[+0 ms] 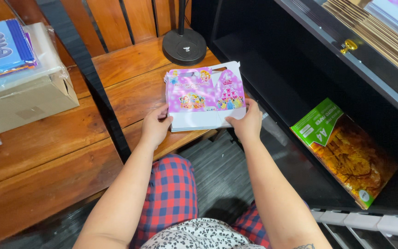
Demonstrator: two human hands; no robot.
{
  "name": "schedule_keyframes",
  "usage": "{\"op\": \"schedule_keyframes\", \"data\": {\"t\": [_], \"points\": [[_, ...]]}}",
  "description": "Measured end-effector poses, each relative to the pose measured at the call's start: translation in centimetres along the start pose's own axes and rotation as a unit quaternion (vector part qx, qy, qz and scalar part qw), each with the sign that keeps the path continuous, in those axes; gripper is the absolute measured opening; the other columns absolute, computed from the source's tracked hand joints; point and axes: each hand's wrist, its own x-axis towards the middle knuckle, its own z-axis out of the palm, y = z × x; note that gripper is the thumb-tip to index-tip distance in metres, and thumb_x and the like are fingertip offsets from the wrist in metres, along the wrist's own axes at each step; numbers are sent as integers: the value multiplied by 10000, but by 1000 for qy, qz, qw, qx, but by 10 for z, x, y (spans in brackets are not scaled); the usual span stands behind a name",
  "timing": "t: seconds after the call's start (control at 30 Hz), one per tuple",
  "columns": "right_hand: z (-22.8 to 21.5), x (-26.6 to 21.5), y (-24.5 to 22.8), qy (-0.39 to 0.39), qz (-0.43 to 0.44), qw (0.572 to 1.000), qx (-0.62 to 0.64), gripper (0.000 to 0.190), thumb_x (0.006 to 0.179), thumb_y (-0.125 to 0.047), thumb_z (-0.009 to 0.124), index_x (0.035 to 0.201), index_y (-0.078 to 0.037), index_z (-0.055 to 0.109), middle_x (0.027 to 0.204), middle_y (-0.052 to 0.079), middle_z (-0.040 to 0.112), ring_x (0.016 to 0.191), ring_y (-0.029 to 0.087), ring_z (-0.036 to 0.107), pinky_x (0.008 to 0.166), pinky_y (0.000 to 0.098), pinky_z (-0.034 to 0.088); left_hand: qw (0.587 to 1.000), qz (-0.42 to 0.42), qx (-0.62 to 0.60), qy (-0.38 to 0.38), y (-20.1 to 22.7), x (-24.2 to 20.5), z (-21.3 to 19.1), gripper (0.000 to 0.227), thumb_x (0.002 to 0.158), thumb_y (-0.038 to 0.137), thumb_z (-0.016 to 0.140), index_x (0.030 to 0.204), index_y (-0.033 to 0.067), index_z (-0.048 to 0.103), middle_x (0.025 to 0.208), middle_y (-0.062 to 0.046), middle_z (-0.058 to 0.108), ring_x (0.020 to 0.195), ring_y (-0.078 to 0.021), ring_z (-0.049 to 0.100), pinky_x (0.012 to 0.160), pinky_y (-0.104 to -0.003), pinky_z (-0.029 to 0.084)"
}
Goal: The person repeatedly picks up a stack of pink paper items from a wooden bench and places them onto a black shelf. The person continues this repetitive action throughout the video.
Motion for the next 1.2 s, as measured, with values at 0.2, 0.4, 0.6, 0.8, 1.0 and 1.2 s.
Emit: {"op": "schedule_keyframes", "data": {"t": [0.2,0.4,0.6,0.8,1.0,1.2], "points": [[9,12,20,-15,16,998,61,777,766,-70,906,1447,-127,536,1236,131,724,1179,286,689,955,389,583,1000,-10,0,-11,6,-2,-4,493,844,145,817,1326,154,716,1135,-99,711,1092,-213,725,918,-315,591],[21,20,42,-54,6,979,197,540,950,35,679,1466,-48,541,1042,183,718,859,172,690,663,264,603,994,-54,-91,-23,37,-13,-14,539,887,93,768,1410,66,644,1158,-141,719,1047,-181,700,906,-320,575],[25,15,45,-75,22,968,240,539,970,27,640,1491,-66,536,996,177,714,702,137,670,583,223,606,993,-67,-91,-35,33,-9,-26,533,909,88,742,1430,128,639,1093,-70,746,931,-103,674,747,-248,607],[42,23,58,-71,42,963,256,531,948,6,688,1460,-37,557,936,161,717,607,140,676,567,227,610,983,-96,-149,-45,48,-23,-42,576,947,57,706,1502,109,558,1188,-72,730,912,-93,629,693,-201,595],[42,22,57,-68,59,959,270,472,929,-10,720,1390,-67,630,892,135,729,584,161,710,557,230,613,981,-103,-158,-52,29,-13,-40,591,949,48,706,1512,140,553,901,-68,709,678,-104,629,608,-207,614],[48,26,64,-60,59,950,300,456,928,4,707,1370,-89,647,841,111,710,572,174,713,545,230,619,979,-92,-174,-49,26,-14,-44,599,951,20,701,1520,116,540,908,-90,697,693,-121,638,614,-211,612]]}}
